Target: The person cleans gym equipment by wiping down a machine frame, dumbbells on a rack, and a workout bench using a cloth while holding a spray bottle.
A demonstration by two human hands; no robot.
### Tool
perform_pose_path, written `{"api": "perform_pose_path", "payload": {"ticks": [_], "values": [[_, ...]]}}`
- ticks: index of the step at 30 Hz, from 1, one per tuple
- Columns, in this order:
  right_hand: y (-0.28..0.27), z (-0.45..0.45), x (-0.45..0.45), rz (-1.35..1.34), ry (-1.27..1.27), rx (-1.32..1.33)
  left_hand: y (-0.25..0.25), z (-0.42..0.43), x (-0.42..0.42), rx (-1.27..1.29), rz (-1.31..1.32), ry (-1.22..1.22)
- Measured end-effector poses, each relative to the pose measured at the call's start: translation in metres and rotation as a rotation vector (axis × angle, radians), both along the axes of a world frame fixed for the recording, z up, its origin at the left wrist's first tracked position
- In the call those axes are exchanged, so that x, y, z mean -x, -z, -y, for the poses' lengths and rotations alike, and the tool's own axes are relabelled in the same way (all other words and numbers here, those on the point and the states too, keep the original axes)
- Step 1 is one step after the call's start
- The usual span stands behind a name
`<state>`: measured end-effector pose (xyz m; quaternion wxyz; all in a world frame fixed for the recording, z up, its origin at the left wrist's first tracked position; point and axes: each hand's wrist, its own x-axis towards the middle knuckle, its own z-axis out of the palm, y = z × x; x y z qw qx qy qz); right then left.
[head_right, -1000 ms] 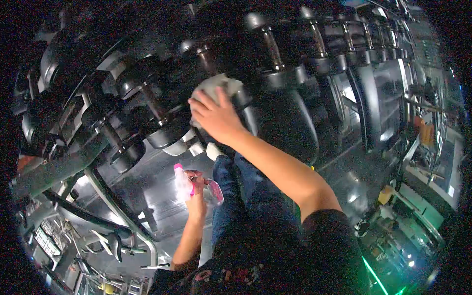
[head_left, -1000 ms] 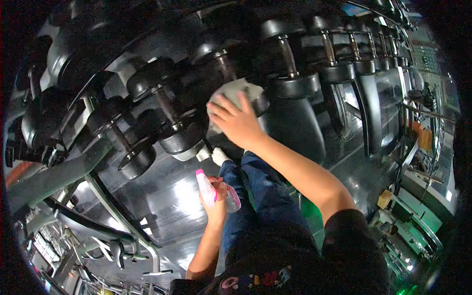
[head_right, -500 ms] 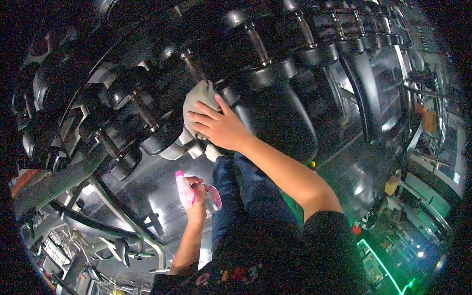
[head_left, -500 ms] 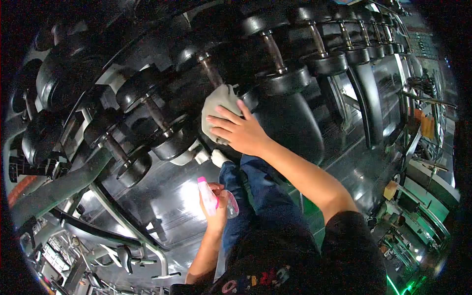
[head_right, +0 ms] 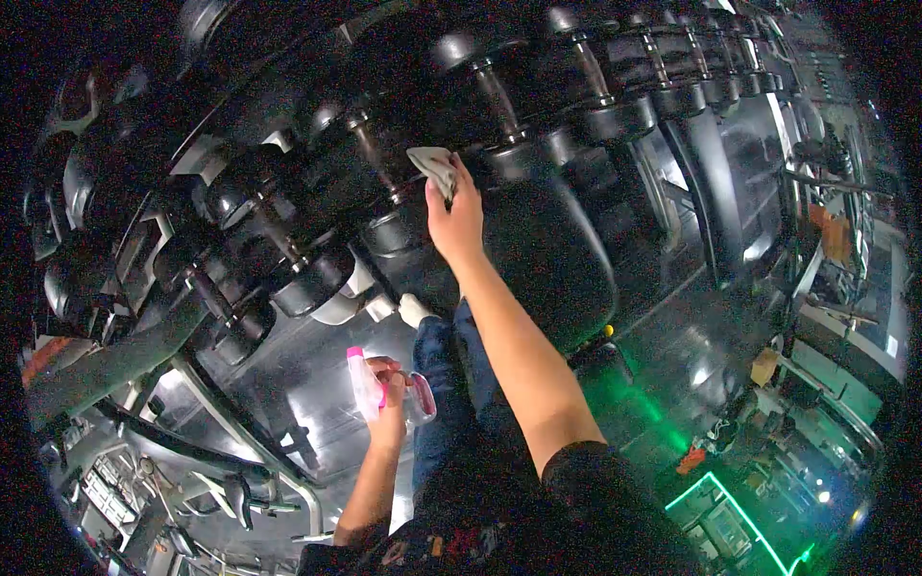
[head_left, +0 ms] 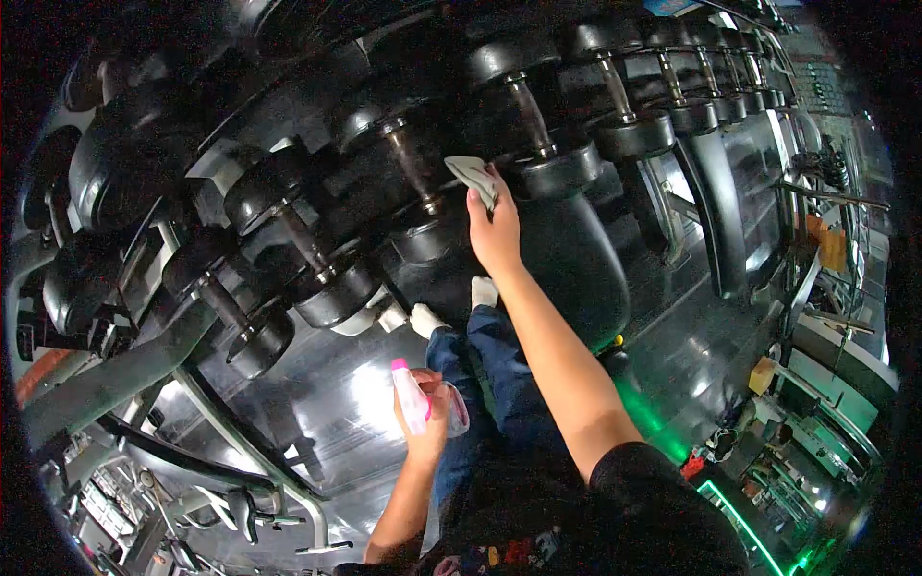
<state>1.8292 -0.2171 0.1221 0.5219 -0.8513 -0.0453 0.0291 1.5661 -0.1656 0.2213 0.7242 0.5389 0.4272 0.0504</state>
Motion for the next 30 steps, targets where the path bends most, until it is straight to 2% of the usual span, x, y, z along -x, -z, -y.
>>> {"api": "perform_pose_path", "payload": {"ticks": [2, 5, 8, 9, 10, 12, 16, 18, 19, 21, 24, 26, 28, 30], "values": [[0.002, 0.008, -0.013, -0.314, 0.01, -0.195, 0.006, 0.003, 0.002, 0.005, 0.018, 0.004], [0.018, 0.009, -0.013, -0.406, 0.151, -0.274, 0.011, 0.008, 0.001, 0.003, -0.003, 0.032], [-0.001, 0.006, -0.004, -0.422, 0.204, -0.191, 0.01, 0.014, -0.002, 0.007, -0.006, 0.026], [0.001, 0.008, 0.002, -0.299, 0.189, -0.164, 0.011, 0.015, 0.0, -0.02, 0.018, 0.05], [-0.001, 0.012, 0.012, -0.394, 0.184, -0.073, 0.011, 0.016, -0.001, -0.048, 0.041, 0.075], [-0.005, 0.017, 0.032, -0.172, 0.125, -0.069, 0.007, 0.016, -0.005, -0.069, 0.038, 0.102], [0.015, 0.025, 0.041, -0.24, 0.127, -0.127, 0.007, 0.016, -0.011, -0.03, 0.056, 0.083], [0.012, 0.023, 0.026, -0.143, 0.093, -0.129, 0.004, 0.016, -0.014, -0.042, 0.02, 0.102], [0.007, 0.026, 0.021, -0.394, 0.119, -0.116, 0.003, 0.015, -0.014, -0.054, -0.015, 0.12], [0.012, 0.027, 0.012, -0.434, 0.11, -0.217, 0.005, 0.016, -0.014, -0.067, -0.002, 0.123], [0.068, 0.036, -0.002, -0.426, 0.091, -0.349, 0.009, 0.017, -0.013, -0.102, 0.018, 0.146], [0.09, 0.041, -0.009, -0.781, 0.195, -0.321, 0.01, 0.019, -0.015, -0.127, 0.015, 0.163], [0.072, 0.031, -0.008, -0.74, 0.255, -0.401, 0.01, 0.023, -0.02, -0.072, 0.079, 0.128], [0.05, 0.025, -0.008, -0.85, 0.379, -0.591, 0.006, 0.028, -0.025, -0.039, 0.1, 0.105]]}}
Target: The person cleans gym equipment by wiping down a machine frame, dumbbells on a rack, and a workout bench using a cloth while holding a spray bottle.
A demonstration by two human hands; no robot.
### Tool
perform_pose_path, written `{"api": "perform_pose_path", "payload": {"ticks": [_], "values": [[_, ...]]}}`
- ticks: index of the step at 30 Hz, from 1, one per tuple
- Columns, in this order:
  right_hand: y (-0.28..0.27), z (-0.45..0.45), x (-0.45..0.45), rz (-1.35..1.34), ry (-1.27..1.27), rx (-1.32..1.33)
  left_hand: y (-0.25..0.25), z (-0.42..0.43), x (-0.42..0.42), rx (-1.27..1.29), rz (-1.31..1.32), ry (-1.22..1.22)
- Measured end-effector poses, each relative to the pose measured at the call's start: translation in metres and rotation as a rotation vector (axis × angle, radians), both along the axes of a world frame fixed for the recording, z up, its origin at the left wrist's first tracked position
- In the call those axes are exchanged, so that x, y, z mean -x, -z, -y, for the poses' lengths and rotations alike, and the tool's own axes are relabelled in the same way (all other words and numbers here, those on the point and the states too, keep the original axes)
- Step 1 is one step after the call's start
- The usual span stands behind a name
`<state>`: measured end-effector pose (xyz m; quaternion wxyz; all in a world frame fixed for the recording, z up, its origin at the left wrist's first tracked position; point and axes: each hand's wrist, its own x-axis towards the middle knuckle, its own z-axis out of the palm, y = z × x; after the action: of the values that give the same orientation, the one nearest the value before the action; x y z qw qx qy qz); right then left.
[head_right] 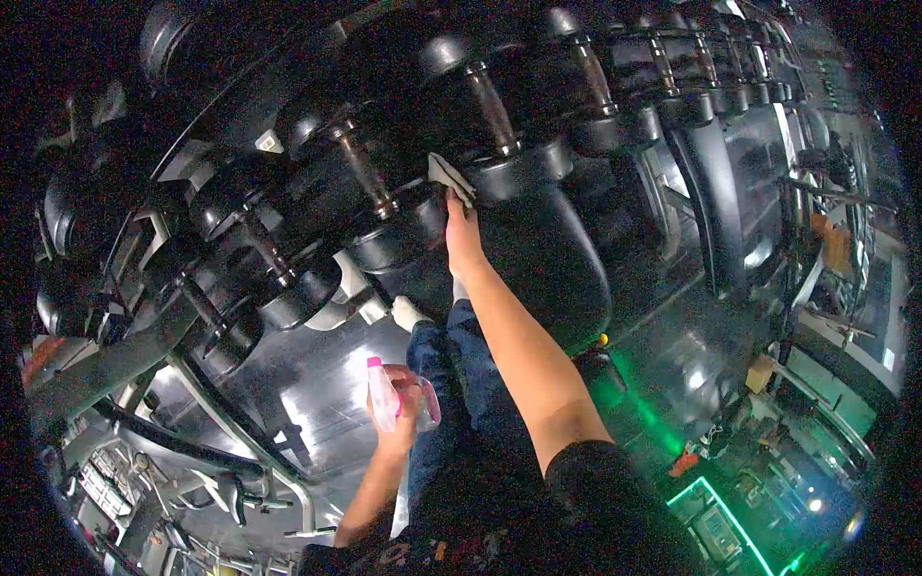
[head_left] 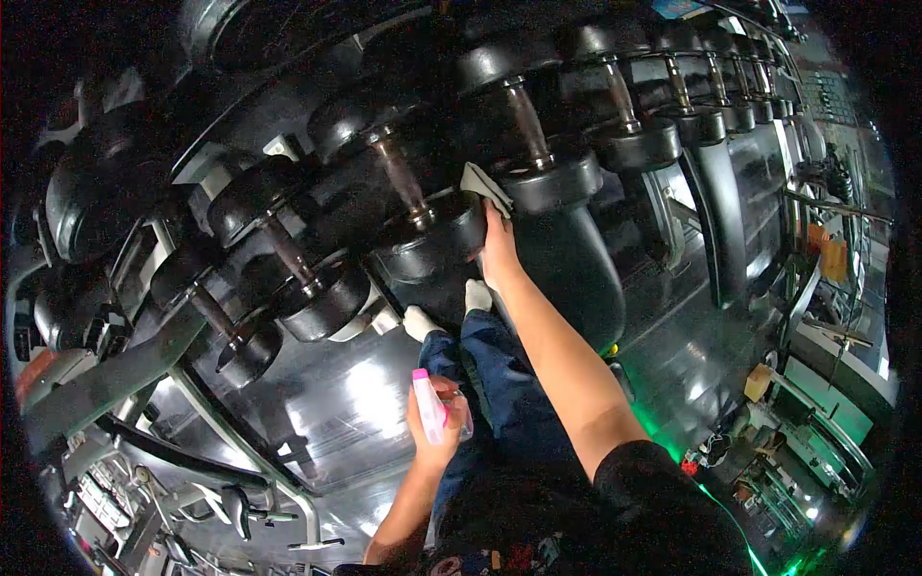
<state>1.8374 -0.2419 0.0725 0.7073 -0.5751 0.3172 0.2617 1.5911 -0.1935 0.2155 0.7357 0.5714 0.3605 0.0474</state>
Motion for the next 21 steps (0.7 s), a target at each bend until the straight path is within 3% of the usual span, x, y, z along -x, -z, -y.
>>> {"api": "perform_pose_path", "payload": {"ticks": [2, 4, 11, 14, 15, 16, 19, 21], "values": [[0.06, 0.008, 0.009, 0.025, 0.081, 0.074, -0.002, 0.005, 0.001, 0.034, 0.012, -0.02], [0.062, 0.008, 0.009, -0.026, 0.165, -0.219, -0.001, 0.007, 0.002, -0.069, 0.022, 0.073], [0.034, 0.004, 0.021, -0.081, 0.251, -0.296, 0.004, 0.014, 0.006, -0.043, -0.019, 0.098], [0.037, 0.008, 0.051, -0.024, 0.168, -0.3, 0.004, 0.014, 0.003, -0.071, -0.03, 0.088], [0.009, 0.004, 0.057, -0.049, 0.129, -0.303, 0.004, 0.014, 0.001, -0.07, -0.031, 0.088], [0.008, 0.006, 0.063, -0.193, 0.078, -0.347, 0.004, 0.014, 0.0, -0.054, -0.037, 0.065], [0.021, -0.009, 0.074, -0.229, 0.12, -0.444, 0.002, 0.011, -0.002, -0.055, -0.038, 0.054], [0.047, -0.023, 0.072, 0.731, -0.267, -0.041, 0.001, 0.009, -0.004, -0.069, -0.031, 0.068]]}}
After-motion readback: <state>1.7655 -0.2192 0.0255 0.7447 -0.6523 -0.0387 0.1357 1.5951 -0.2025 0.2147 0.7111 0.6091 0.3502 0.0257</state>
